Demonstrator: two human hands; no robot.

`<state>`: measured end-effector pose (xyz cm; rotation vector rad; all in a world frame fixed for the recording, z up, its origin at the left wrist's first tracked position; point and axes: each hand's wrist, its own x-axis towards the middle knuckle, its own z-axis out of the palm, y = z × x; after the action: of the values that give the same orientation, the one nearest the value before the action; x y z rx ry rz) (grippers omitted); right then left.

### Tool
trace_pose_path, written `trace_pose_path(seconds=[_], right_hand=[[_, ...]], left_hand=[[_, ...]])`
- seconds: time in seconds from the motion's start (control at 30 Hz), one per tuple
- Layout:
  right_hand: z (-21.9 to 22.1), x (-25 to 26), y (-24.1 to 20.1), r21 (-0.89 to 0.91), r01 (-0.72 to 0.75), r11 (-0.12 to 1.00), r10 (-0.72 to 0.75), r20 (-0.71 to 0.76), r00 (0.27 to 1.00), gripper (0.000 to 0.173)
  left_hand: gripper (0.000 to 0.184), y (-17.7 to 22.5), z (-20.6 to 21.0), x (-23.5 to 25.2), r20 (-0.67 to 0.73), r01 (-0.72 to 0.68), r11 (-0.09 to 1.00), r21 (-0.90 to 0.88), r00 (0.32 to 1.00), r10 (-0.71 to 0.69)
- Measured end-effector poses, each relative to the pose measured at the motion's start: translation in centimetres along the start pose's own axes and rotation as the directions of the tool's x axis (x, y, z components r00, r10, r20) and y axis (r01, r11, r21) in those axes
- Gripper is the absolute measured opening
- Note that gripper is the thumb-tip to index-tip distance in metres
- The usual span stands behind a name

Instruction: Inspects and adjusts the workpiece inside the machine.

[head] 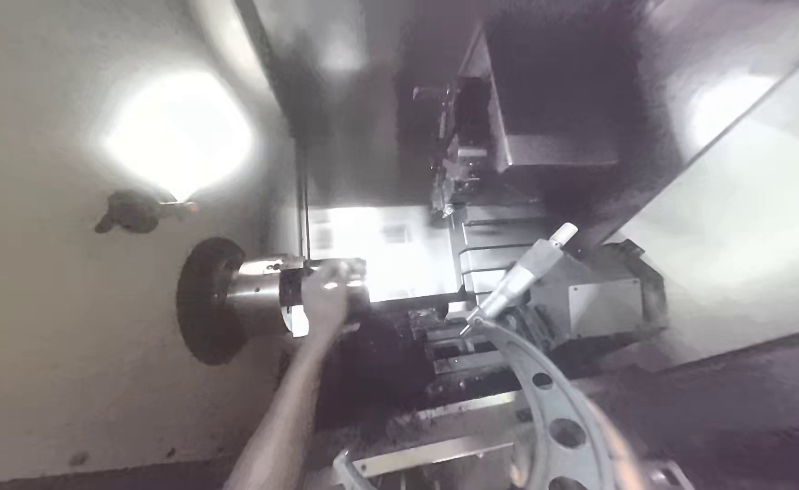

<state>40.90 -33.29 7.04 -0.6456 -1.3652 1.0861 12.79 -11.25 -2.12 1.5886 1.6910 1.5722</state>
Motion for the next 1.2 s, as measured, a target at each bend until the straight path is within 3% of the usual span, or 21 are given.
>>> trace_pose_path(seconds=[0.07,0.17,0.27,0.33,0.43,0.53,0.63,0.73,0.8,0.97,1.2], right_hand=[[-0.3,-1.8,-1.5,-0.036,0.022,0.999,-0.024,-0.031,0.999,0.059],[-1.8,-4.9,-2.9,-0.017,0.067,0.998,-0.067,-0.021,0.998,0.056],[-3.4,-8.0,-4.1,0.03,0.121,0.992,-0.121,-0.006,0.993,0.056],[-4.3,-10.1,-5.2,0.013,0.138,0.99,-0.138,-0.02,0.99,0.055],[-5.9,-13.3,-6.2,0.008,0.152,0.988,-0.152,-0.053,0.987,0.054],[-7.5,-16.6,-7.1,-0.034,0.144,0.989,-0.146,-0.041,0.988,0.048],[-8.9,-19.8,-6.5,-0.067,0.128,0.989,-0.132,-0.056,0.99,0.036],[-10.0,-22.4,-5.3,-0.11,0.125,0.986,-0.13,-0.043,0.991,0.031],[-10.8,-23.9,-4.6,-0.129,0.129,0.983,-0.137,-0.058,0.989,0.03],[-11.9,-25.6,-4.5,-0.123,0.12,0.985,-0.138,-0.149,0.979,0.031],[-13.3,-24.5,-3.2,-0.131,0.108,0.986,-0.133,-0.203,0.97,0.027]], left_hand=[[0.027,2.3,0.8,-5.9,0.179,-0.077,0.976,-0.204,0.977,0.115],[0.045,4.1,0.0,-13.5,0.478,0.035,0.813,-0.581,0.823,0.306],[0.063,6.5,-2.2,-19.9,0.654,0.342,0.639,-0.689,0.673,0.345],[0.074,8.3,-3.7,-23.4,0.694,0.473,0.517,-0.713,0.582,0.423],[0.086,11.5,-5.1,-28.3,0.705,0.567,0.421,-0.708,0.536,0.465],[0.085,14.4,-5.7,-32.7,0.703,0.522,0.474,-0.709,0.577,0.416],[0.061,15.9,-4.3,-36.3,0.569,0.407,0.46,-0.789,0.767,0.296],[0.053,16.7,-3.6,-37.6,0.453,0.315,0.454,-0.833,0.86,0.234],[0.053,16.8,-3.9,-38.2,0.436,0.254,0.503,-0.827,0.853,0.288],[0.056,18.0,-3.7,-39.8,0.477,0.279,0.531,-0.8,0.833,0.28],[0.05,18.4,-3.4,-39.0,0.437,0.148,0.641,-0.753,0.841,0.319]])
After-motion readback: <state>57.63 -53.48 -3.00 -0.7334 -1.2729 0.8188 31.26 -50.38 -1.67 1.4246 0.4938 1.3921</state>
